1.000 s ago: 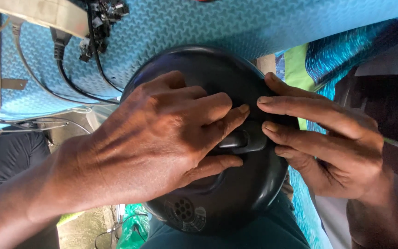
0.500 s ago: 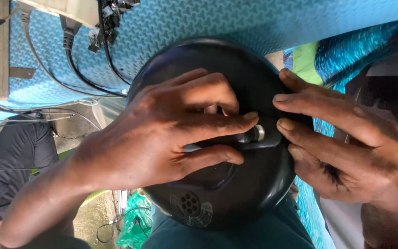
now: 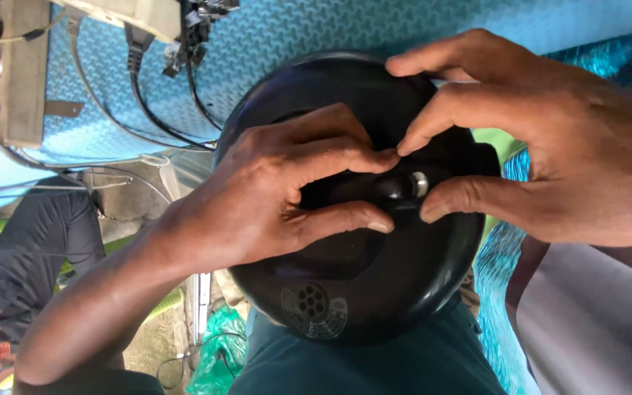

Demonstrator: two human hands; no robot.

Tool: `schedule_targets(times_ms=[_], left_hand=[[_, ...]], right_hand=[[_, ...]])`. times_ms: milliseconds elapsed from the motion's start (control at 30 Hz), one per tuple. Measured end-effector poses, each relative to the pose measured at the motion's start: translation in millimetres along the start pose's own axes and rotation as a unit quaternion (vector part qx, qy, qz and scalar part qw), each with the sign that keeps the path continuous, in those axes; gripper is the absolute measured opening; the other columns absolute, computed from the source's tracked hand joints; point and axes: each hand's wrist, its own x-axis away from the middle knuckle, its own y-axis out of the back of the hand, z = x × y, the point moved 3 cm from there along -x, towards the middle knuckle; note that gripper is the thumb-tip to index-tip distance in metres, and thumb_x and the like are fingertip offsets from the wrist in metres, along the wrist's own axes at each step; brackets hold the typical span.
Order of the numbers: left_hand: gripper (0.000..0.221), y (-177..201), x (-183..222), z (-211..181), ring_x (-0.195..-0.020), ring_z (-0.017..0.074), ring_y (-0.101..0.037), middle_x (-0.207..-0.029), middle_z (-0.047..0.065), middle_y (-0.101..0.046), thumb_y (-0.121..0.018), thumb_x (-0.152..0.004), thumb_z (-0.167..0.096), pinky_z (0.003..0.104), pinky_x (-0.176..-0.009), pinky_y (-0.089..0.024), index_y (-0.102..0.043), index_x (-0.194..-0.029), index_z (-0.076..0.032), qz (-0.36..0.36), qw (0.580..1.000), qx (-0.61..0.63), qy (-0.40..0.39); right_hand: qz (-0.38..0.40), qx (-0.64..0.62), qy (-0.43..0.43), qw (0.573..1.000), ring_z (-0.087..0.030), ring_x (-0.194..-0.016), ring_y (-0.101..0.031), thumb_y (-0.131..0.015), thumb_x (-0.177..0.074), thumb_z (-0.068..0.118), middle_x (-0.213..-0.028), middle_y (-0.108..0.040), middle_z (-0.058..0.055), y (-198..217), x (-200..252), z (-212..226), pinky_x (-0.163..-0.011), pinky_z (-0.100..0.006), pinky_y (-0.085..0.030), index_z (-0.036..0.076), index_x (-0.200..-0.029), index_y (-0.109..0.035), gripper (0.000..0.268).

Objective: Attaching a plastic handle to the lid of an electric rice cooker during a repair process.

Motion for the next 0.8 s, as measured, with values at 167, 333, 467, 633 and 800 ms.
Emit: schedule_targets(times_ms=[167, 333, 467, 633, 800], left_hand=[[0.032, 7.0, -1.8, 14.3, -0.091, 0.0197, -0.072, -0.1, 0.005, -0.075, -0.077, -0.093, -0.03, 0.033, -0.081, -0.054, -0.069, -0.114, -0.007, 0.048, 0.995, 0.036, 0.083], [0.025, 9.1, -11.9, 21.2, -0.065, 0.0095, -0.082, -0.077, 0.0, -0.08, -0.07, -0.09, -0.037, 0.025, -0.061, -0.066, -0.069, -0.086, -0.012, 0.196, 0.926, 0.174, 0.271], [0.031, 7.4, -14.6, 22.6, -0.085, 0.0185, -0.084, -0.1, 0.002, -0.078, -0.059, -0.094, -0.035, 0.033, -0.078, -0.079, -0.069, -0.114, -0.013, 0.252, 0.895, 0.237, 0.281], [0.032, 6.3, -21.1, 21.8, -0.077, 0.0176, -0.083, -0.09, 0.005, -0.08, -0.061, -0.092, -0.036, 0.028, -0.069, -0.075, -0.073, -0.103, -0.008, 0.241, 0.893, 0.272, 0.265], [0.03, 6.8, -24.0, 24.2, -0.069, 0.0136, -0.084, -0.083, 0.002, -0.083, -0.064, -0.09, -0.037, 0.026, -0.067, -0.07, -0.075, -0.097, -0.01, 0.283, 0.875, 0.229, 0.32]], right_hand=[[-0.007, 0.028, -0.027, 0.999, -0.029, -0.138, -0.053, -0.086, -0.069, 0.029, -0.159, -0.048, -0.01, -3.0, -3.1, 4.2, -0.101, -0.048, -0.042, 0.019, -0.11, -0.073, 0.043], [0.004, 0.129, -0.069, 0.989, -0.027, -0.129, -0.056, -0.085, -0.062, 0.037, -0.165, -0.049, -0.002, -0.8, -15.4, 3.9, -0.087, -0.051, -0.043, 0.029, -0.119, -0.072, 0.059], [0.109, 0.111, -0.121, 0.98, -0.031, -0.146, -0.032, -0.088, -0.062, 0.042, -0.172, -0.026, 0.0, -0.3, -25.6, -5.8, -0.104, -0.055, -0.031, 0.042, -0.129, -0.067, 0.069], [0.139, 0.109, -0.099, 0.979, -0.031, -0.151, -0.023, -0.086, -0.066, 0.046, -0.173, -0.02, -0.001, -5.5, -24.3, -11.4, -0.109, -0.052, -0.025, 0.046, -0.128, -0.07, 0.064], [0.139, 0.124, -0.08, 0.979, -0.035, -0.153, -0.017, -0.085, -0.066, 0.042, -0.175, -0.015, -0.003, -8.5, -24.9, -13.8, -0.109, -0.059, -0.023, 0.045, -0.129, -0.068, 0.065]])
